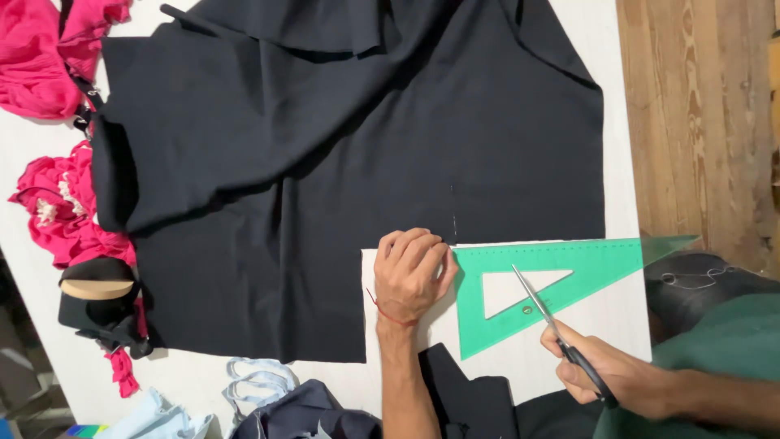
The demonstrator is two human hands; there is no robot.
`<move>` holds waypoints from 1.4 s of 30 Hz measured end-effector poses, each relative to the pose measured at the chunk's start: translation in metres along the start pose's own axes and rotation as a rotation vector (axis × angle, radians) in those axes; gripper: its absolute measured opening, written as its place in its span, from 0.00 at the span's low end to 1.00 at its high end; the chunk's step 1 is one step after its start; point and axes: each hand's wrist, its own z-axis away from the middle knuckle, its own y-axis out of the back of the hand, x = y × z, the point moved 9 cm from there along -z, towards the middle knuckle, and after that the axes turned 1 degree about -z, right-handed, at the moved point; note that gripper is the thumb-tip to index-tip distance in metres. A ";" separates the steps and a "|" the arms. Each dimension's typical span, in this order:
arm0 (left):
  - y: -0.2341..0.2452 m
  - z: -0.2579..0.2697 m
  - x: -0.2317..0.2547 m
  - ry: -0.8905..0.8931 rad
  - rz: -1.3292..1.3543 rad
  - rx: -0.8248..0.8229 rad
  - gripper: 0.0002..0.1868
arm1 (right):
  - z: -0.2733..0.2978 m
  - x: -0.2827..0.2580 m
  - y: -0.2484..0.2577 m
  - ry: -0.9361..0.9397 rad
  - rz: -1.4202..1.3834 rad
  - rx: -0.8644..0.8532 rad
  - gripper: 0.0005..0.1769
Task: The person uses a green triangular ruler and scissors to cut rectangular pieces from a large sheet of black fabric on a white table. They repeatedly align the ruler, cut along its edge, and then fold or move the cut pieces aside.
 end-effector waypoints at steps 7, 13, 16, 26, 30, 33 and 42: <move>0.002 -0.004 0.004 0.011 -0.067 0.014 0.12 | 0.017 -0.007 0.012 0.170 0.083 -0.117 0.23; 0.002 -0.003 0.005 0.042 -0.132 0.018 0.11 | 0.034 -0.019 0.019 0.198 0.062 -0.130 0.28; 0.008 -0.004 0.006 0.081 -0.179 0.067 0.11 | 0.049 -0.025 0.024 0.228 0.151 -0.134 0.25; 0.028 0.027 0.032 0.398 -0.244 0.233 0.10 | 0.097 -0.024 0.075 0.262 0.137 -0.188 0.26; 0.022 0.055 0.080 0.706 -0.279 0.150 0.14 | 0.098 -0.027 0.119 0.476 0.317 -0.130 0.11; -0.008 0.073 0.128 0.804 -0.409 0.102 0.23 | 0.104 -0.062 0.128 0.480 0.437 -0.103 0.11; -0.069 0.070 0.196 1.008 -0.484 0.150 0.38 | 0.097 -0.153 0.162 0.514 0.502 -0.154 0.12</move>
